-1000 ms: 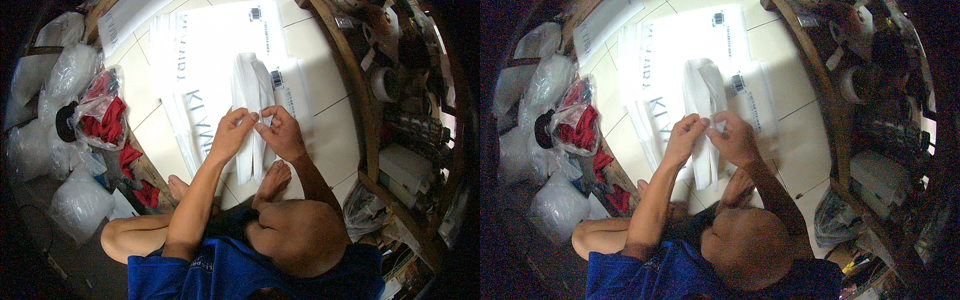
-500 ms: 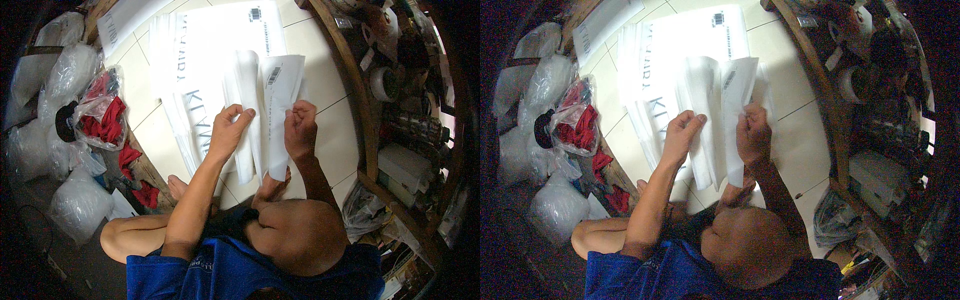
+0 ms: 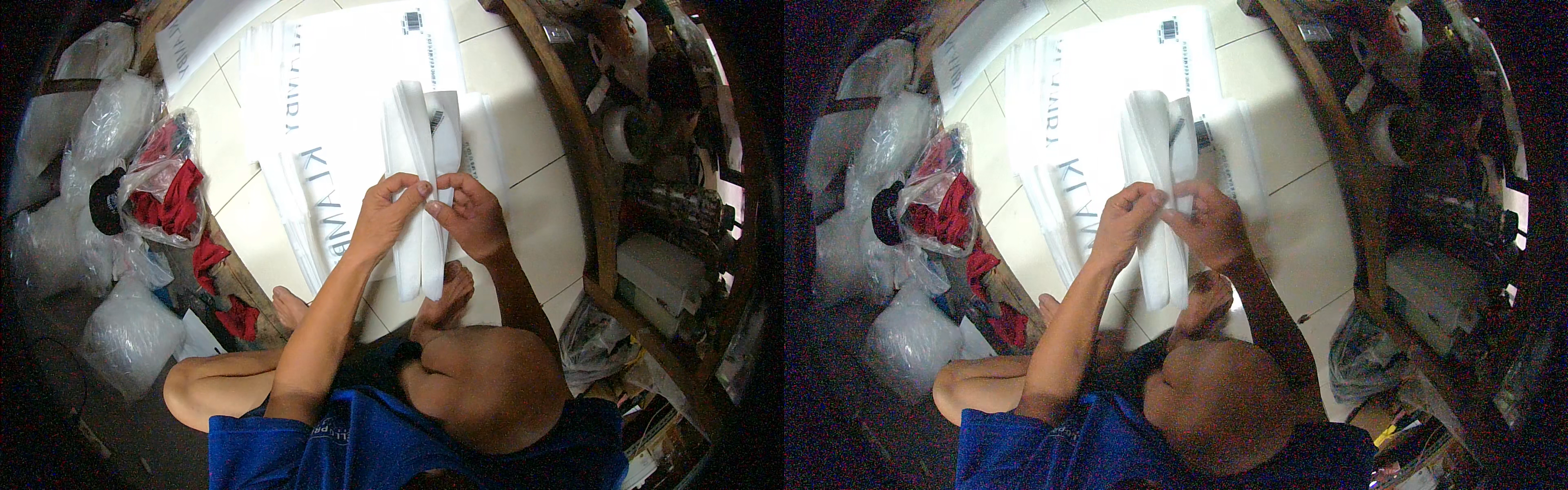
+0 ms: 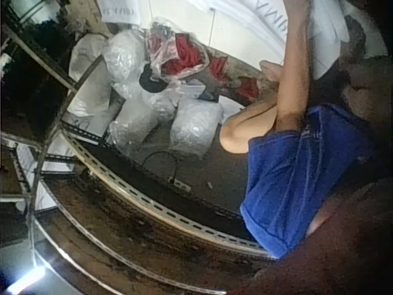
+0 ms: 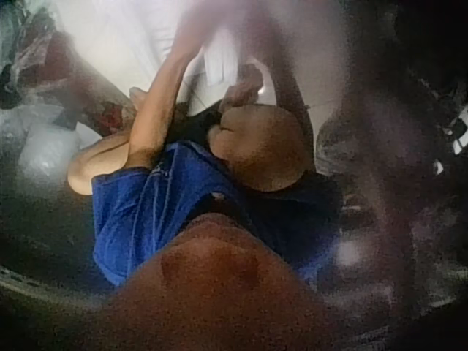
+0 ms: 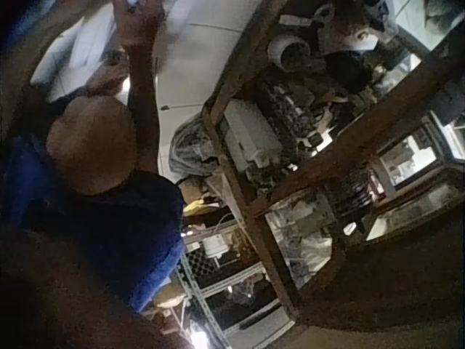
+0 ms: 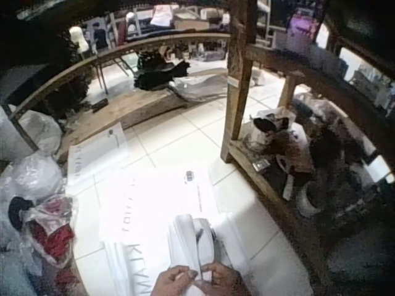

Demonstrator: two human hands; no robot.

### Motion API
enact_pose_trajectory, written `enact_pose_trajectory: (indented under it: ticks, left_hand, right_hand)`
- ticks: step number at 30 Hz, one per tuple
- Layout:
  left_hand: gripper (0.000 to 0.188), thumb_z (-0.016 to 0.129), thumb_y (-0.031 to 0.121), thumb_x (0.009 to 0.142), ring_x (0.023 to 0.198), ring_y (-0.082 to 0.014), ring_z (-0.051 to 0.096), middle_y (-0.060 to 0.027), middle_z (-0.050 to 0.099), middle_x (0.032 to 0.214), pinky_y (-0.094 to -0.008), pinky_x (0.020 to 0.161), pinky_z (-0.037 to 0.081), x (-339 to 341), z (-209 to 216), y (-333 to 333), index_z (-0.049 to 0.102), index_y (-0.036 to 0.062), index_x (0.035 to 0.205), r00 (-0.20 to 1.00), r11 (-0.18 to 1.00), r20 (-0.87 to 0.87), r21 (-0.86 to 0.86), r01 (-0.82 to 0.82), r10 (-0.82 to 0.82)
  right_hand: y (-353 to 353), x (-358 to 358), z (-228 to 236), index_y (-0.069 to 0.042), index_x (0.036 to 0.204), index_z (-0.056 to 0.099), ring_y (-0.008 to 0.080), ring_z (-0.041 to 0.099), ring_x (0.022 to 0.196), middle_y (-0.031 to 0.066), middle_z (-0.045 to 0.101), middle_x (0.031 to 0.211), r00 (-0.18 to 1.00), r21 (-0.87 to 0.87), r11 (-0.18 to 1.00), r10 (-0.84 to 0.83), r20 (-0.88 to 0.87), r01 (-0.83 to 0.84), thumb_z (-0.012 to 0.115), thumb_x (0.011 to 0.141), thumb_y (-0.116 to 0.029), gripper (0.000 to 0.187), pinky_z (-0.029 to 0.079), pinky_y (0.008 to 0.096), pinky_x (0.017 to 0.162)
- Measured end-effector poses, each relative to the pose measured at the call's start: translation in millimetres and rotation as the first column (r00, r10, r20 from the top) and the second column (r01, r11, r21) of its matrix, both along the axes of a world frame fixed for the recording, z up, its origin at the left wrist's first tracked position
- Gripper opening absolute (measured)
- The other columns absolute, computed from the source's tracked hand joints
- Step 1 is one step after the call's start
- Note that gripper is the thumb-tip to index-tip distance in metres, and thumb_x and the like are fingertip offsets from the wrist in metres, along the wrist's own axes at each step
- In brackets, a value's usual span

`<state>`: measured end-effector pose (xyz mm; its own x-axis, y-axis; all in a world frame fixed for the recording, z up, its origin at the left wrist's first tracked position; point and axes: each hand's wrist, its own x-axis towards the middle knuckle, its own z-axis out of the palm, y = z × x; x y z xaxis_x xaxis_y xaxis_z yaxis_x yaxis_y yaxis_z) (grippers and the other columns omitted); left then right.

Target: The person sits on the floor and folds a stack of white poly mailers by hand. They align the edges, fold the mailers in half, and stack them neatly. The person occasionally moves the stack to a nearby table and back.

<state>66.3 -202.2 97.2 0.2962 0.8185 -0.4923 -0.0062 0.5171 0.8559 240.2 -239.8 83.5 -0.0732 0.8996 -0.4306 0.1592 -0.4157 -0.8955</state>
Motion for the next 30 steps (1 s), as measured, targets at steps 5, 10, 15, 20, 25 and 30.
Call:
enact_pose_trajectory:
  ticks: [5, 10, 15, 20, 25, 30]
  left_hand:
    - [0.023, 0.067, 0.029, 0.097, 0.077, -0.004, 0.054, 0.0044, 0.065, 0.086, -0.0212, 0.069, 0.043, 2.4, -2.8, 0.3, 0.069, 0.0064, 0.097, 1.0, 1.0, -0.012, 0.028, 0.011, -0.011]
    - [0.024, 0.067, 0.03, 0.097, 0.077, -0.0041, 0.053, 0.0047, 0.064, 0.086, -0.0216, 0.07, 0.042, -0.6, -10.0, -0.3, 0.07, 0.0065, 0.097, 0.996, 0.998, -0.084, 0.064, 0.029, -0.023]
    - [0.025, 0.067, 0.031, 0.097, 0.075, -0.0039, 0.051, 0.0061, 0.061, 0.083, -0.0213, 0.069, 0.04, 0.6, -4.7, 0.6, 0.07, 0.0068, 0.095, 0.994, 0.997, -0.103, 0.065, 0.044, -0.038]
    - [0.025, 0.065, 0.031, 0.098, 0.076, -0.0044, 0.05, 0.0064, 0.058, 0.081, -0.0215, 0.069, 0.04, 2.9, -7.9, 0.4, 0.069, 0.0066, 0.093, 0.993, 0.994, -0.117, 0.1, 0.041, -0.029]
    - [0.026, 0.063, 0.031, 0.099, 0.078, -0.0049, 0.05, 0.0046, 0.059, 0.084, -0.0221, 0.07, 0.041, 5.3, -8.2, -0.3, 0.068, 0.0062, 0.093, 0.993, 0.99, -0.113, 0.137, 0.041, -0.025]
    - [0.026, 0.063, 0.031, 0.099, 0.079, -0.0055, 0.051, 0.0035, 0.061, 0.084, -0.0228, 0.071, 0.041, 8.2, -6.3, 1.1, 0.068, 0.0059, 0.094, 0.989, 0.988, -0.14, 0.139, 0.07, -0.051]
  right_hand:
    - [-6.2, -3.7, -16.8, -0.009, 0.106, 0.066, 0.0102, 0.05, 0.059, 0.0018, 0.056, 0.068, 0.982, 0.094, 0.979, -0.172, -0.079, 0.179, 0.078, 0.081, -0.018, 0.029, 0.045, 0.029, 0.055]
    - [-6.7, -3.4, -12.8, -0.007, 0.107, 0.066, 0.0102, 0.05, 0.059, 0.0026, 0.056, 0.067, 0.99, 0.135, 0.981, -0.135, -0.04, 0.14, 0.077, 0.082, -0.018, 0.029, 0.045, 0.0292, 0.055]
    - [-4.2, -2.8, -1.6, -0.005, 0.106, 0.065, 0.016, 0.063, 0.069, 0.0082, 0.062, 0.072, 0.979, 0.186, 0.969, -0.181, 0.096, 0.161, 0.072, 0.086, -0.013, 0.023, 0.052, 0.0315, 0.065]
    - [-3.3, -1.3, -11.9, 0.001, 0.117, 0.055, 0.0144, 0.065, 0.083, 0.0091, 0.068, 0.088, 0.91, 0.38, 0.899, -0.326, 0.255, 0.216, 0.062, 0.094, -0.004, 0.025, 0.053, 0.0296, 0.075]
    - [-1.5, -3.1, 8.3, 0.0, 0.117, 0.055, 0.0126, 0.063, 0.079, 0.0094, 0.067, 0.085, 0.939, 0.3, 0.949, -0.187, 0.289, 0.097, 0.061, 0.094, -0.002, 0.024, 0.051, 0.028, 0.071]
    - [-5.9, 0.7, 4.4, -0.006, 0.109, 0.062, 0.0169, 0.065, 0.068, 0.0094, 0.067, 0.078, 0.989, 0.15, 0.985, -0.106, 0.105, 0.089, 0.07, 0.088, -0.012, 0.024, 0.053, 0.0319, 0.065]
